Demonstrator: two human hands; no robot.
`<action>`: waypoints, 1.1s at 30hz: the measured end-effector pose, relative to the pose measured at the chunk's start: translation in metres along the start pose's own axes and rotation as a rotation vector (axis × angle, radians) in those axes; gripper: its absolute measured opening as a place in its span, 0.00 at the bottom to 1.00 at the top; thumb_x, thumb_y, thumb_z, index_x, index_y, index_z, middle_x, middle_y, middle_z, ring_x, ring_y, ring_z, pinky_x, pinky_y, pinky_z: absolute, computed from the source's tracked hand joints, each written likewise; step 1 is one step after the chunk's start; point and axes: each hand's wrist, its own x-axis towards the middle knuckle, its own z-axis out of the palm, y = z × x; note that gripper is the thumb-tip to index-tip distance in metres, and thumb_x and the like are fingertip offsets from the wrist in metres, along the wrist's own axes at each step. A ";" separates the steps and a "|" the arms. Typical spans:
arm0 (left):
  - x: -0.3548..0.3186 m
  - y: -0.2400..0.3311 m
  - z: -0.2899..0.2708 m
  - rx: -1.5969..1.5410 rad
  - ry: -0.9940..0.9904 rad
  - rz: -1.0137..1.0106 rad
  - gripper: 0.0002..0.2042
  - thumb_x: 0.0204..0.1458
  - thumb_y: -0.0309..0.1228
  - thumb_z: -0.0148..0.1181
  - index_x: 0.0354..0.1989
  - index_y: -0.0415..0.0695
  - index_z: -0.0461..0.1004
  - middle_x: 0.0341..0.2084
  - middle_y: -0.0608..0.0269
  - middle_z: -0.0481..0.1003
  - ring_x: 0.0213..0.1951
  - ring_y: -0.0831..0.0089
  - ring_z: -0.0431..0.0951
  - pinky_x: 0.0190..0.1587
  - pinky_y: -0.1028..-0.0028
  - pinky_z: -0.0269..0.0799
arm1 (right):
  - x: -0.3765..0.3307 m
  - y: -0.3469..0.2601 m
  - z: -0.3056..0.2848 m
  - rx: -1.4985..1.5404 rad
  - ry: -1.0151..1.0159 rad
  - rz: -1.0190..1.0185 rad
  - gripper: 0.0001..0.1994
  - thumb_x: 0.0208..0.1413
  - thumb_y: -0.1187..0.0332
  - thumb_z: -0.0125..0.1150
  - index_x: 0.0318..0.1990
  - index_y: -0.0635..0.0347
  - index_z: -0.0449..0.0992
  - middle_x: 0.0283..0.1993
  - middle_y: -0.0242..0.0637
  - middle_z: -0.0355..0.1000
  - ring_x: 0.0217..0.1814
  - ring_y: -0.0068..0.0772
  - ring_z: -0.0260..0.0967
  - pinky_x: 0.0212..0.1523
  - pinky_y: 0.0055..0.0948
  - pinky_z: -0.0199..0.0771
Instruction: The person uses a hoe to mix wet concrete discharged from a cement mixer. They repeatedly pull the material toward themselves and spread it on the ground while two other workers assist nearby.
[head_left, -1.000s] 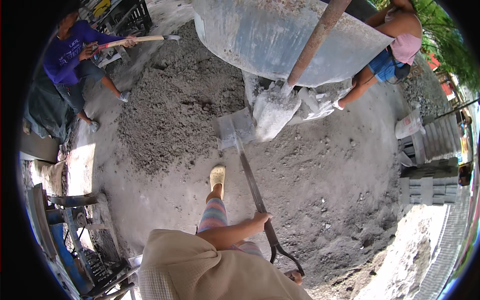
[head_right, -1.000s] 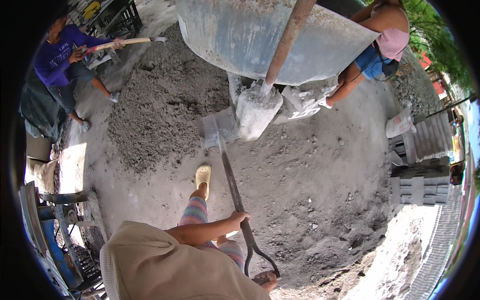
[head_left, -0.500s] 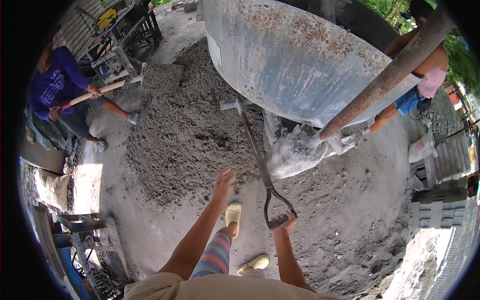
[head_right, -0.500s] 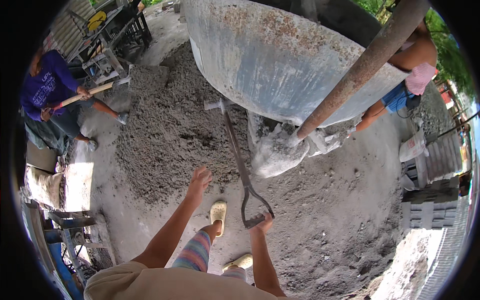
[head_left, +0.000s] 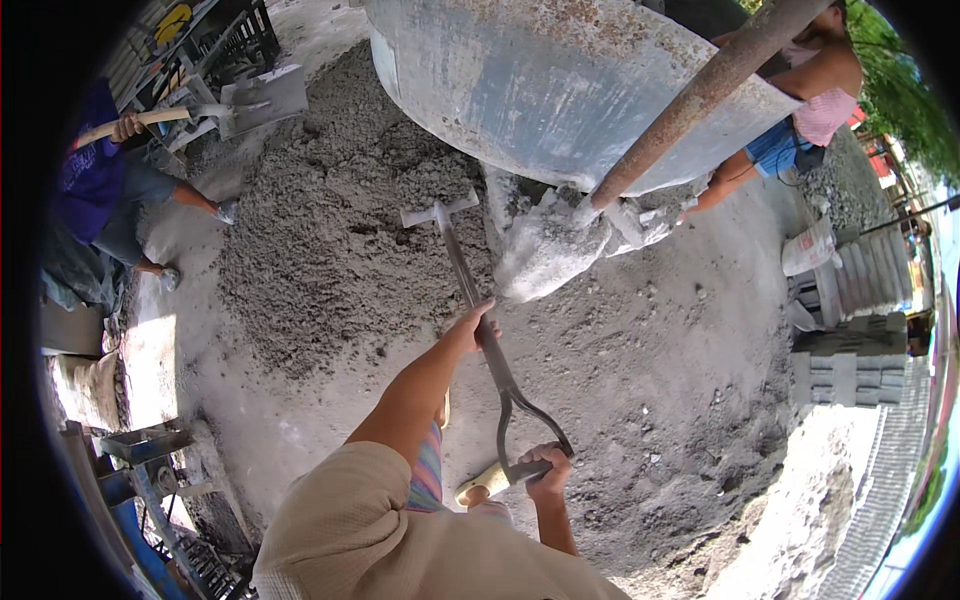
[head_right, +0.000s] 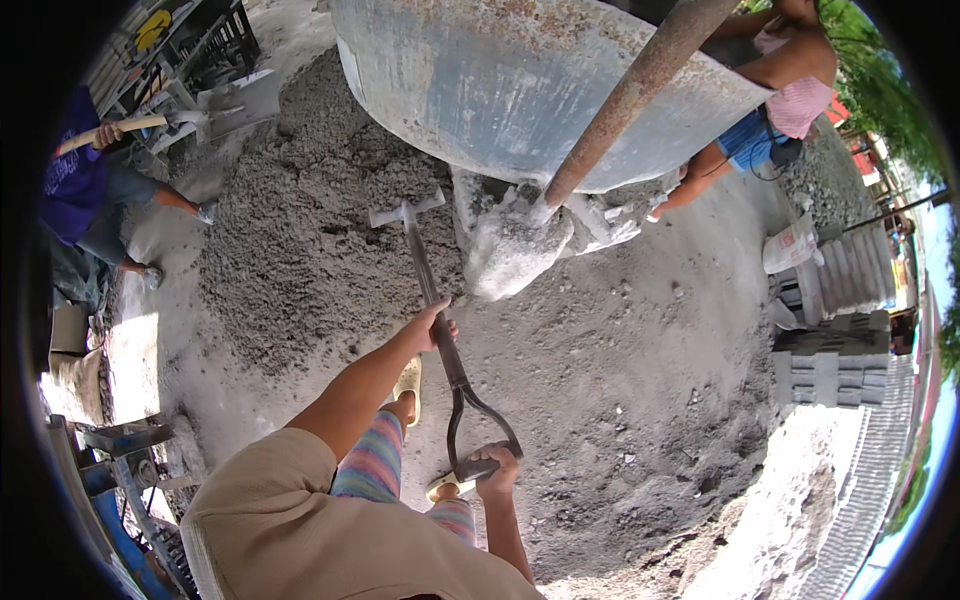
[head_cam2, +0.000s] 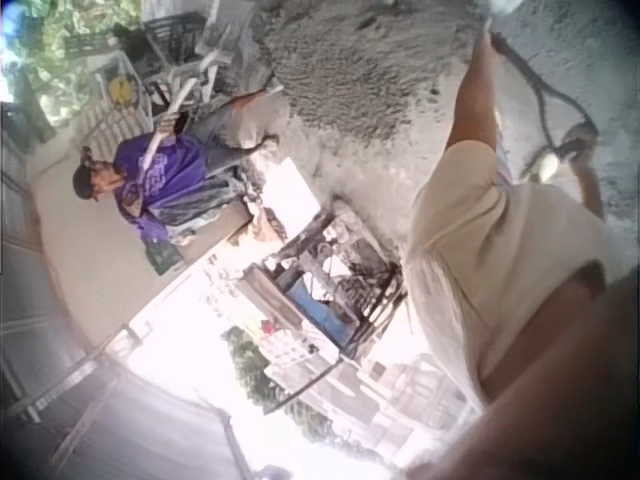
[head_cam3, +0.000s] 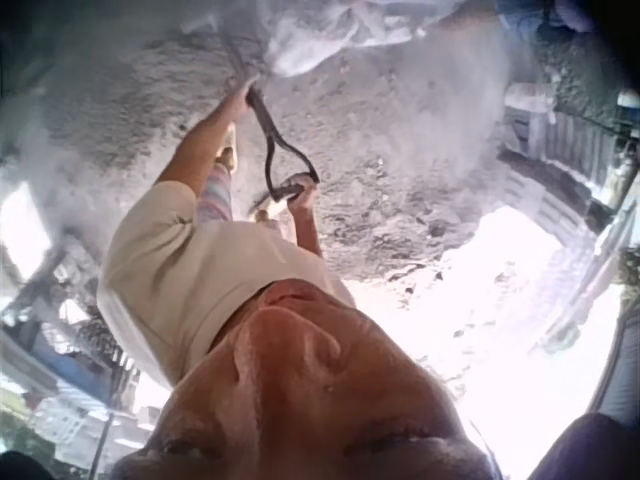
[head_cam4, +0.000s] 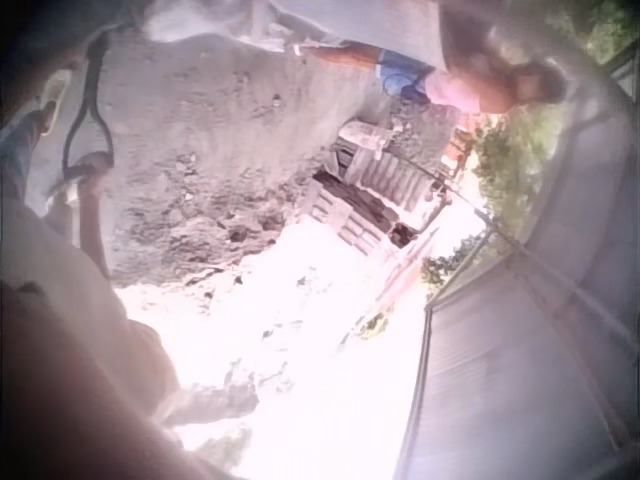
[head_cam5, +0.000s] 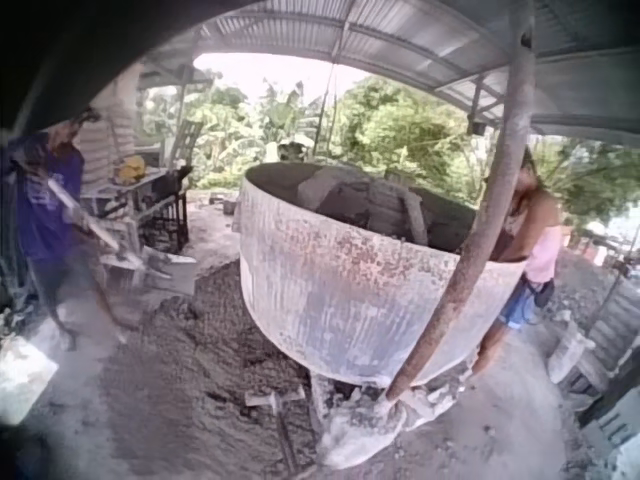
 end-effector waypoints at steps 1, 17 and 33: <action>0.018 -0.013 -0.017 0.067 0.001 0.076 0.14 0.39 0.37 0.58 0.29 0.44 0.63 0.23 0.60 0.66 0.26 0.65 0.70 0.31 0.64 0.67 | -0.007 -0.001 -0.008 -0.073 -0.045 -0.007 0.03 0.31 0.72 0.49 0.15 0.55 0.61 0.15 0.33 0.58 0.18 0.33 0.58 0.24 0.34 0.63; -0.063 -0.140 -0.103 -0.987 -0.824 0.213 0.06 0.42 0.30 0.52 0.18 0.47 0.65 0.14 0.74 0.64 0.18 0.81 0.64 0.26 0.78 0.64 | -0.110 -0.063 -0.027 -1.378 -0.710 -0.516 0.06 0.30 0.74 0.58 0.21 0.61 0.68 0.18 0.34 0.65 0.19 0.26 0.63 0.21 0.25 0.62; -0.083 -0.275 -0.019 -0.149 -0.030 0.060 0.08 0.38 0.26 0.57 0.21 0.43 0.63 0.12 0.62 0.63 0.15 0.69 0.67 0.17 0.70 0.66 | -0.143 -0.078 -0.209 -0.221 0.239 -0.151 0.05 0.31 0.71 0.52 0.16 0.58 0.63 0.12 0.34 0.58 0.12 0.30 0.57 0.14 0.27 0.62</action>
